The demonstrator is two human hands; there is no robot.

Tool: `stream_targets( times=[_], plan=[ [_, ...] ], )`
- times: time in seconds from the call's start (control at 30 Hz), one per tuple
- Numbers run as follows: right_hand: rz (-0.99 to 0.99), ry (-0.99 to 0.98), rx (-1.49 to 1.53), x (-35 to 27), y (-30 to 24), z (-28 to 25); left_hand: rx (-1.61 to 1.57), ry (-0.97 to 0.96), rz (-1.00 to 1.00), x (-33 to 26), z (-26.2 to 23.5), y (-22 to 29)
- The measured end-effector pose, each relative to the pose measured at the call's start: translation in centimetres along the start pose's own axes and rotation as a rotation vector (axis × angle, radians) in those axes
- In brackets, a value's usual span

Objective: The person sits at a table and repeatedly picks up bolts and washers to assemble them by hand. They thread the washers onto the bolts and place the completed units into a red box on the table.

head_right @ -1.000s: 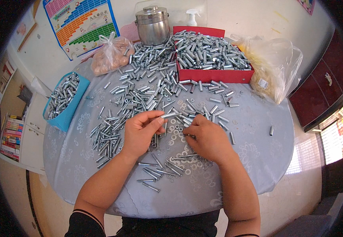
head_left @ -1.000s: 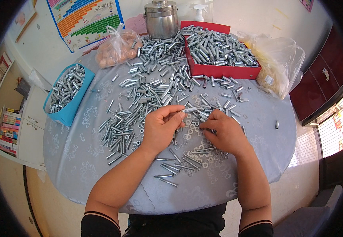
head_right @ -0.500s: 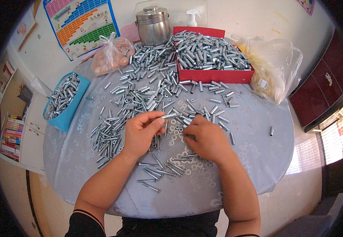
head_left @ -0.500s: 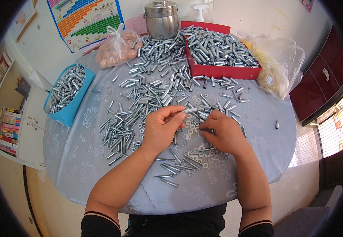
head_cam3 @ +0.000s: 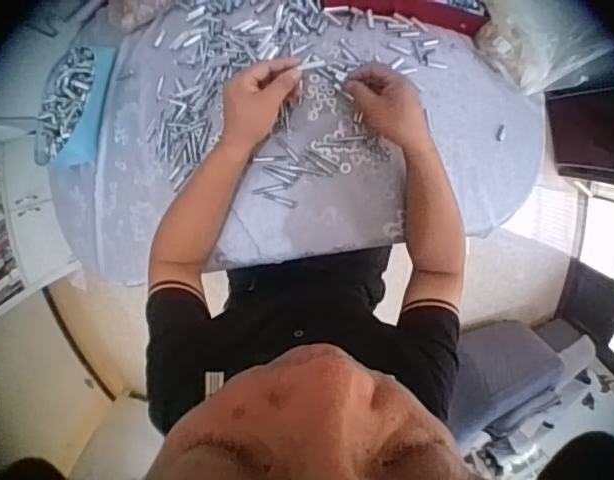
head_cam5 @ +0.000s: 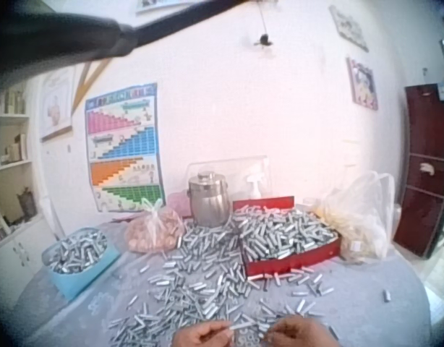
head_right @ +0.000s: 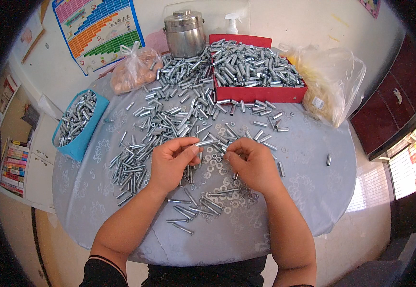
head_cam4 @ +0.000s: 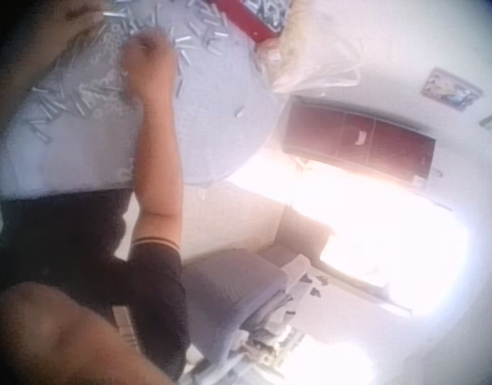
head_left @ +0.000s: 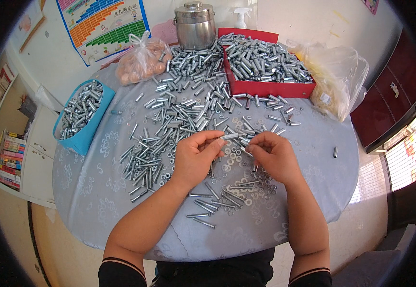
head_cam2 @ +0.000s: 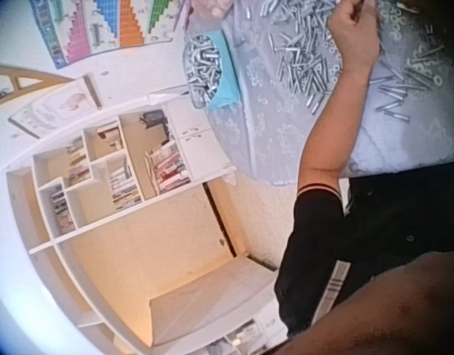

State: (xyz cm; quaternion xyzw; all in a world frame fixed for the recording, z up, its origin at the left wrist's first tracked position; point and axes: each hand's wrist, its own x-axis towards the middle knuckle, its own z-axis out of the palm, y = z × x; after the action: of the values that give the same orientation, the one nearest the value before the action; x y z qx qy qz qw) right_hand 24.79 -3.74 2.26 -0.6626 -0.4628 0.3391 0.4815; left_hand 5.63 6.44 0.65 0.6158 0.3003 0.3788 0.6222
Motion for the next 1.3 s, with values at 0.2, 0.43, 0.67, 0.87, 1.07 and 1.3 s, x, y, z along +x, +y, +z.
stream_targets(
  times=[0.2, 0.43, 0.67, 0.87, 1.07, 1.3],
  plan=[
    [0.015, 0.079, 0.262, 0.4, -0.6, 0.1, 0.018, -0.035, -0.012, -0.1, -0.1, -0.3],
    [-0.026, -0.002, 0.263, 0.4, 0.1, 0.2, 0.051, -0.073, -0.019, -0.3, 0.1, 0.0],
    [-0.028, 0.002, 0.318, 0.5, 0.3, 0.1, 0.044, -0.108, -0.028, -0.4, 0.1, 0.2],
    [0.009, -0.033, 0.357, 0.2, -0.1, 0.1, -0.006, -0.144, -0.034, -0.3, 0.0, 0.3],
    [-0.106, 0.041, 0.140, 0.5, 0.1, 0.2, -0.025, -0.070, 0.003, 0.1, -0.3, 0.1],
    [-0.573, 0.042, -0.664, 0.7, 0.7, 0.9, -0.076, 0.042, -0.033, 0.3, -0.5, -0.2]
  ],
)
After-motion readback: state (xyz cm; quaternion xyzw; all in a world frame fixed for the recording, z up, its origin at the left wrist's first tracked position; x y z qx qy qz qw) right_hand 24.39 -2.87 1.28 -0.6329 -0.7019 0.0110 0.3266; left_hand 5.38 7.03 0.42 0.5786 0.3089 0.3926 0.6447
